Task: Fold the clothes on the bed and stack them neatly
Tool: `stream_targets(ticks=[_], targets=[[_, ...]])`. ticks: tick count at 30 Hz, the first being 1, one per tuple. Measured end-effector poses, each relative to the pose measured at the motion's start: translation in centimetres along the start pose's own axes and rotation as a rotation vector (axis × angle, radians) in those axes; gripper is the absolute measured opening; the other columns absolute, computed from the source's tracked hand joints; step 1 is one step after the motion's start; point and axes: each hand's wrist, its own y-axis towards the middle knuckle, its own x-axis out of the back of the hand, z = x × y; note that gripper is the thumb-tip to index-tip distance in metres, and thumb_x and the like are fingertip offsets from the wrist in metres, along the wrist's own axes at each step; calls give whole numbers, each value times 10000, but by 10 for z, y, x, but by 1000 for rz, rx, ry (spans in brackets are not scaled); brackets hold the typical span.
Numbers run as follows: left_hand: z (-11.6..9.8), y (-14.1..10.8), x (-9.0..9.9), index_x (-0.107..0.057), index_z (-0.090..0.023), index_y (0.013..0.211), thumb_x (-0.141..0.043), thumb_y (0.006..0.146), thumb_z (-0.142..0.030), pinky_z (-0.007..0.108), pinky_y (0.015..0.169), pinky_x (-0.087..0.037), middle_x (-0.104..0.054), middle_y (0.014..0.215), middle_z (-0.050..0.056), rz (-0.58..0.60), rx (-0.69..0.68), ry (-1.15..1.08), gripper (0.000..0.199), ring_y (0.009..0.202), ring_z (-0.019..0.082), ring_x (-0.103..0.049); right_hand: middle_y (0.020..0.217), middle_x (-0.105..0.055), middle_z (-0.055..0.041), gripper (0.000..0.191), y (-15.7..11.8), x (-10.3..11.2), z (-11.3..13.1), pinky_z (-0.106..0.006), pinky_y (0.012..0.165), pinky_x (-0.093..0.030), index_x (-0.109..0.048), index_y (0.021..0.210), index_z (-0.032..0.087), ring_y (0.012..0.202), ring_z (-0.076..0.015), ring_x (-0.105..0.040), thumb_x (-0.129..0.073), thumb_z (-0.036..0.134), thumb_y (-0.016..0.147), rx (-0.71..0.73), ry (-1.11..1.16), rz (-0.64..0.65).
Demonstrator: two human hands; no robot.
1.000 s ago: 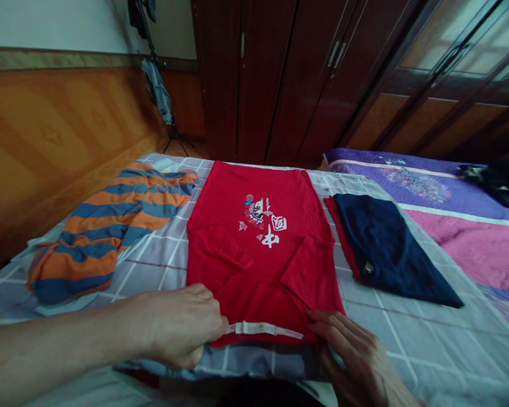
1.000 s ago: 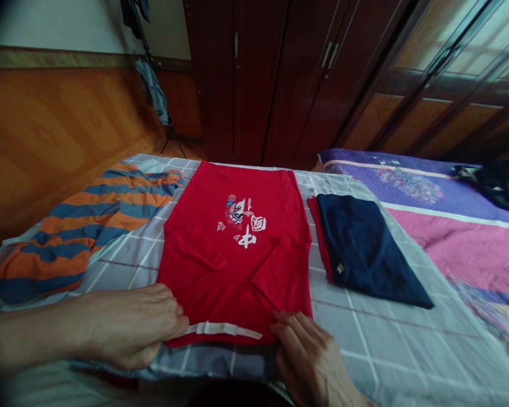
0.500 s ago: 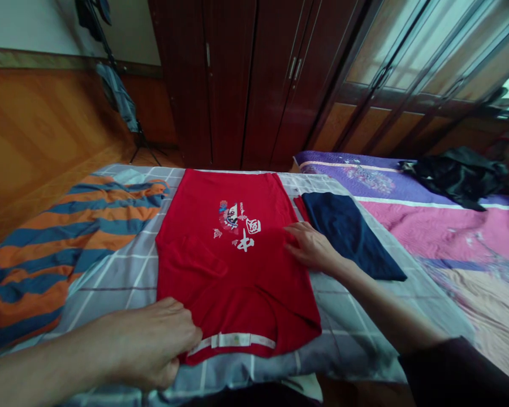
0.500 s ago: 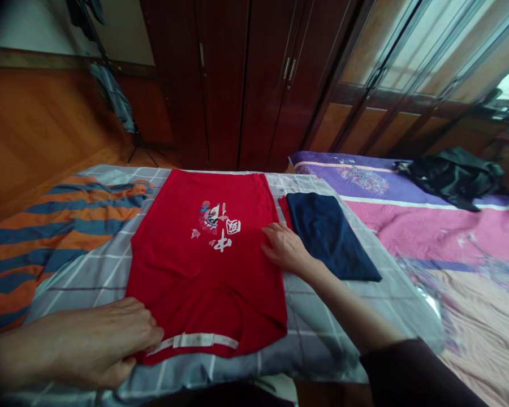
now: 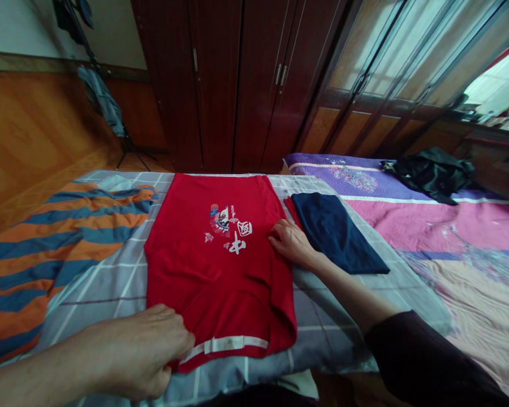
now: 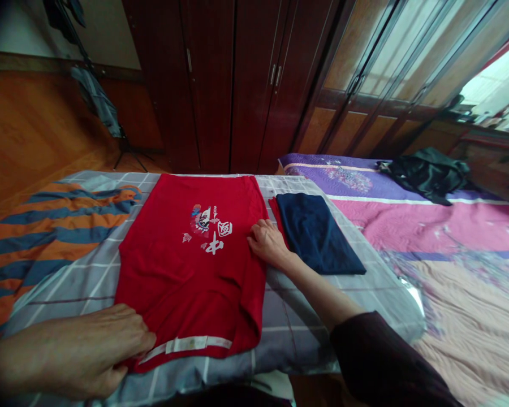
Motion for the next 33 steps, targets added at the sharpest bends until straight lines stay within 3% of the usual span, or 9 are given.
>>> stream_targets(ticks=[5,9,12,17,20,25,28,31,33], targets=[[4,1,-6,-656,-203,890,-489,678,-85,340,758,-464,-681,913,80,-22,-14,-12,294,860,249,-631,1021,-584,-101,151,-20,28,25,-343,882,-405,-615,958,157,995,-217,-505,-518,223,863,60,18,-46],[8,4,-11,-655,-207,872,-485,673,-92,356,760,-471,-676,896,81,-40,-21,-32,287,855,257,-631,939,-573,-68,178,-63,48,55,-328,789,-446,-614,936,172,916,-207,-509,-598,306,820,208,107,129],[8,5,-11,-660,-202,892,-486,678,-99,373,772,-475,-674,915,92,-46,-17,-27,294,876,271,-627,966,-555,-72,186,-98,48,62,-348,770,-446,-596,918,173,931,-226,-491,-625,245,749,211,70,245],[5,3,-6,-667,-191,938,-493,700,-94,381,811,-485,-676,951,98,-3,0,-13,310,908,267,-628,872,-555,-66,183,-135,36,49,-350,703,-430,-562,781,181,827,-219,-476,-503,48,670,119,-16,238],[3,2,-4,-669,-192,945,-494,704,-98,383,815,-488,-677,960,100,8,4,-8,313,918,269,-629,853,-560,-72,201,-139,34,48,-356,695,-431,-565,790,180,805,-222,-473,-485,40,669,106,-36,211],[3,3,-4,-670,-189,910,-494,684,-111,379,790,-490,-682,941,105,9,1,-19,298,898,274,-638,896,-564,-70,233,-135,27,49,-377,807,-415,-560,865,186,891,-223,-492,-468,30,718,183,-99,132],[3,3,-5,-666,-190,913,-490,671,-111,376,789,-487,-683,944,103,-20,-2,-20,310,900,274,-640,817,-561,-49,120,-129,29,46,-361,781,-412,-551,809,192,830,-206,-507,-514,91,757,244,-85,163],[3,3,-4,-666,-193,911,-489,676,-113,365,786,-489,-685,946,98,-22,-5,-26,305,897,267,-643,859,-577,-50,22,-112,40,49,-330,744,-419,-563,816,193,834,-197,-520,-548,184,802,247,-35,221],[3,3,-2,-668,-192,907,-489,678,-106,354,784,-490,-688,945,96,-15,-6,-27,304,897,260,-645,919,-585,-63,74,-98,44,54,-318,731,-424,-581,864,188,876,-202,-527,-535,243,847,206,-26,219]])
